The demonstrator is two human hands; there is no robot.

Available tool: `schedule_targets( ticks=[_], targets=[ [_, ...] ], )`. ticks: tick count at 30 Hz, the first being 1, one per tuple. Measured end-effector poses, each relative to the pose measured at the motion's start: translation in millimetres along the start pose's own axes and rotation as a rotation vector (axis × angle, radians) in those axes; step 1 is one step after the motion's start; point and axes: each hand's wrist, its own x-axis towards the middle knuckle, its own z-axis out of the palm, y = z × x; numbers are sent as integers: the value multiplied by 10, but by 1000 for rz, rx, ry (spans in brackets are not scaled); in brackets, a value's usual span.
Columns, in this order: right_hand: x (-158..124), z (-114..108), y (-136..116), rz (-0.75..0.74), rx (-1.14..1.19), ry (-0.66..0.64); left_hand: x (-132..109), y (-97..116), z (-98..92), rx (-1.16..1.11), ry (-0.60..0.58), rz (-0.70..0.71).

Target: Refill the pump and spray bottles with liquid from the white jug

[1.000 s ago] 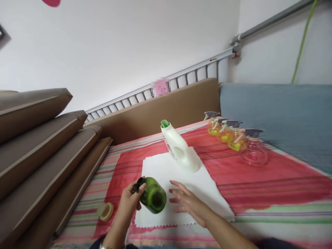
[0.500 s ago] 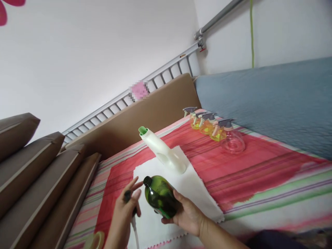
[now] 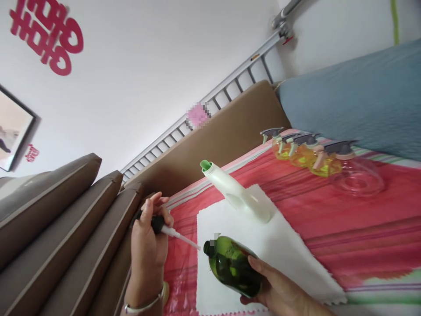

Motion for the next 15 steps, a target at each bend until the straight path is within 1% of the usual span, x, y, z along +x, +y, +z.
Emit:
schedule_targets(
  ticks=[4,7,11,13,15],
  targets=[
    [-21,43,14,2,-33,-12,-47,-150,-2,9,22,-28],
    [-32,67,11,9,-54,-8,-93,-259,6,18,14,-60],
    [-38,115,6,3,-76,-6,-233,-505,50,62,22,-100],
    [-45,143,-2,-3,-87,-18,-343,-665,74,99,15,-183],
    [-55,163,-14,-18,-87,-21,-454,-809,89,107,-26,-302]
  ],
)
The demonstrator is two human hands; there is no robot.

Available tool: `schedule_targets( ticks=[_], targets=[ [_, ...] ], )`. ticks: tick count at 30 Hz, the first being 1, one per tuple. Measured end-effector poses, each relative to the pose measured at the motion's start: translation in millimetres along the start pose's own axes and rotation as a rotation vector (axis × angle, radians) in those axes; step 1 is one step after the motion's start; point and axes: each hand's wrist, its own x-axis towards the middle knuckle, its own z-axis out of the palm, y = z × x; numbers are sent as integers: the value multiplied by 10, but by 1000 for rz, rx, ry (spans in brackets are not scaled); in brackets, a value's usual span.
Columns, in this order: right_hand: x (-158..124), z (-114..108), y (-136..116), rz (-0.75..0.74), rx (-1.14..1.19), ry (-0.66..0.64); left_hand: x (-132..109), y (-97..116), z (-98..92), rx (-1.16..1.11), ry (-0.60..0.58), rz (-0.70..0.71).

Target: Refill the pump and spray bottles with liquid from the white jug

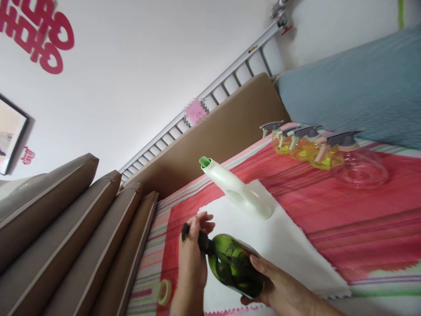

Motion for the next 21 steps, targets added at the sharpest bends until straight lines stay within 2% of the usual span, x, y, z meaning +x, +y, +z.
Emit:
schedule_targets(
  ticks=[3,9,17,21],
  targets=[
    [-7,2,-16,-17,8,12,-63,-150,3,15,-66,-104],
    [13,-24,-39,-49,19,-1,-58,-158,-139,65,-187,-37],
    [2,27,-97,-85,-37,30,-19,-230,-288,105,-85,29],
    [-18,13,-83,-77,-24,29,-22,-183,-346,161,-141,-26]
  ],
)
